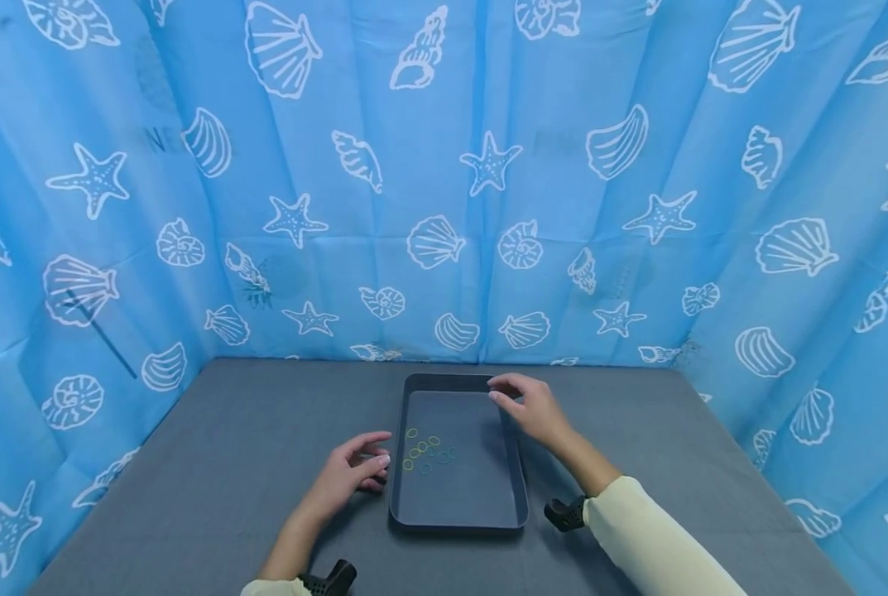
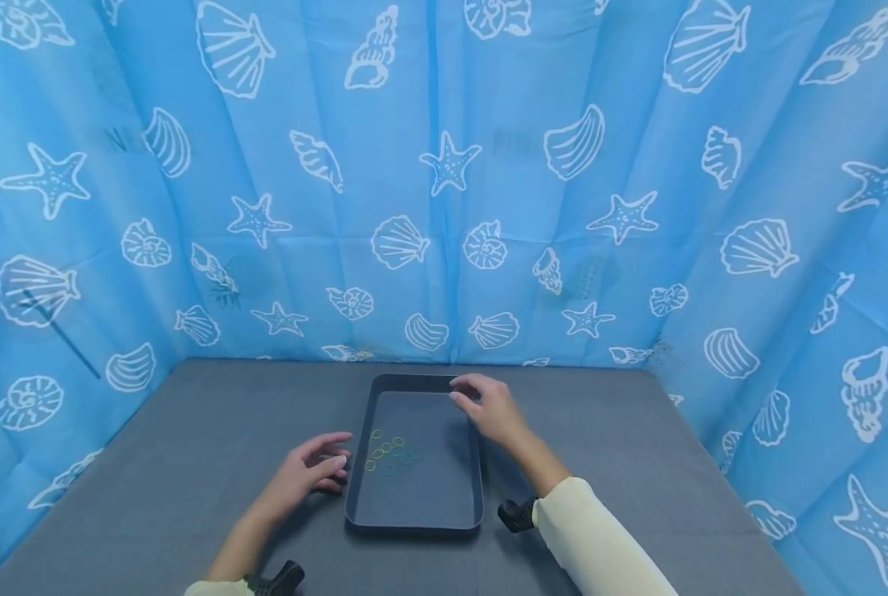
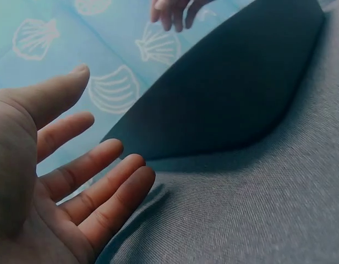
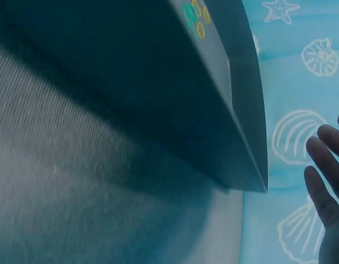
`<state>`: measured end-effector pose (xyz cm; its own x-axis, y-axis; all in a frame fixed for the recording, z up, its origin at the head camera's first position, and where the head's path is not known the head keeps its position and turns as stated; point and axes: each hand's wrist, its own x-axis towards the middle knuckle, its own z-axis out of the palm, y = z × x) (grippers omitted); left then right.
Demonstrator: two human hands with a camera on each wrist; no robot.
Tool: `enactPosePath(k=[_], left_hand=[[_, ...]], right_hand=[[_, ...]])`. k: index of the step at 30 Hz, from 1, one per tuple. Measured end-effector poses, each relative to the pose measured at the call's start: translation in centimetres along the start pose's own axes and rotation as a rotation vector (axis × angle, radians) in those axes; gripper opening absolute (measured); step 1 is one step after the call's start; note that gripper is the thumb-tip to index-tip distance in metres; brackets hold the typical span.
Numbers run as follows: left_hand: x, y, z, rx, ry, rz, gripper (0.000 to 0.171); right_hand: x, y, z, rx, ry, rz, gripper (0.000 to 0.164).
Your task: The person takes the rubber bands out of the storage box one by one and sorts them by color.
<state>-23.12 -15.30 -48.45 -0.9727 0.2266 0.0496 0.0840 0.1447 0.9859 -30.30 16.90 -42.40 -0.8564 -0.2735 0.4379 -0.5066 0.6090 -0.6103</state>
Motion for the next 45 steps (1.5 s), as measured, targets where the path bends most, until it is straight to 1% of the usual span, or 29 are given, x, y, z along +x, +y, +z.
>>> enactPosePath(k=[5,9,14,18,26,29,32,36,41,45], left_hand=[[0.2,-0.1,0.2,-0.032,0.008,-0.002,0.048],[0.4,0.0,0.4,-0.045,-0.020,-0.004,0.049],[0.5,0.2,0.8,-0.052,-0.059,-0.044,0.048],[0.6,0.3,0.9,-0.055,-0.069,-0.059,0.048],[0.7,0.2,0.8,-0.058,-0.096,-0.058,0.047],[0.8,0.1,0.8,-0.045,-0.093,-0.060,0.047],[0.9,-0.1,0.7,-0.031,-0.090,-0.065,0.047],[0.9,-0.3,0.6,-0.009,-0.088,-0.069,0.047],[0.9,-0.3,0.6,0.003,-0.081,-0.081,0.046],[1.0,-0.2,0.5,0.000,-0.073,-0.087,0.047]], right_hand=[[0.4,-0.6,0.7,0.022,-0.009,0.012,0.018],[0.7,-1.0,1.2,0.072,-0.024,0.041,0.018],[1.2,-1.4,1.8,0.151,-0.063,0.106,0.019],[1.6,-1.6,2.4,0.211,-0.108,0.157,0.021],[2.1,-1.9,3.8,0.278,-0.237,0.184,0.027],[2.2,-2.0,4.6,0.264,-0.293,0.200,0.028],[2.3,-2.2,5.4,0.239,-0.366,0.215,0.030],[2.5,-2.7,6.1,0.253,-0.436,0.235,0.030],[2.4,-2.5,6.8,0.263,-0.483,0.242,0.029],[2.4,-2.1,7.4,0.250,-0.494,0.240,0.028]])
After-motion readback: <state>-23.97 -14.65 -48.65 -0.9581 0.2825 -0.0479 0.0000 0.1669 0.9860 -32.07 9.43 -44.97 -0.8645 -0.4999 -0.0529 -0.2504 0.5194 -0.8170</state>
